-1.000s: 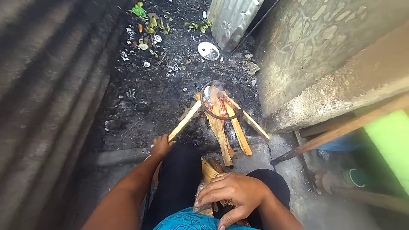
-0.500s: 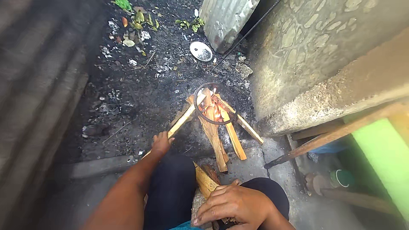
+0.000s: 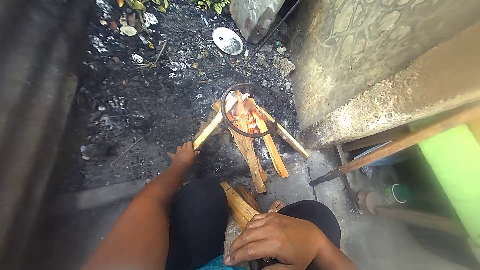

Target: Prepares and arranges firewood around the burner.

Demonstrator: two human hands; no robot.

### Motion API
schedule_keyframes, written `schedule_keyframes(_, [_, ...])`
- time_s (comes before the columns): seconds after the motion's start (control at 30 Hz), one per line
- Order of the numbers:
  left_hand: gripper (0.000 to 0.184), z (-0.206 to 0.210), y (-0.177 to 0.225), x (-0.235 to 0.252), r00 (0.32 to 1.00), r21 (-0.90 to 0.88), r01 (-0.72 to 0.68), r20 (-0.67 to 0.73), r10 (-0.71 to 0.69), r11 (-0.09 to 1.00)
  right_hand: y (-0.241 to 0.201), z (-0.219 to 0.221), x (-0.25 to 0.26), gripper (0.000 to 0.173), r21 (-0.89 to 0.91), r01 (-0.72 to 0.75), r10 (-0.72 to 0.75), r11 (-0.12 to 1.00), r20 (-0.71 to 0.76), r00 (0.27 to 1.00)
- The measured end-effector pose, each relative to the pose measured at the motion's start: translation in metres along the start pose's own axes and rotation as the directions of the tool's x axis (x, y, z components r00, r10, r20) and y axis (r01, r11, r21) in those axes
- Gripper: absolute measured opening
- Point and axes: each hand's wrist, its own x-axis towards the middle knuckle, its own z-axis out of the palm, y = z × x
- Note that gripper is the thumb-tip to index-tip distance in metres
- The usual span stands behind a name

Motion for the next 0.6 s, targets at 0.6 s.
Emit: schedule_keyframes(0.6, [0.047,-0.024,-0.025,0.034,0.982,-0.104,-0.062,0.174,0.079,0.993,0.001,0.000,0.001,0.036,-0.012,-0.026,0.026,1.000,0.005,1.000])
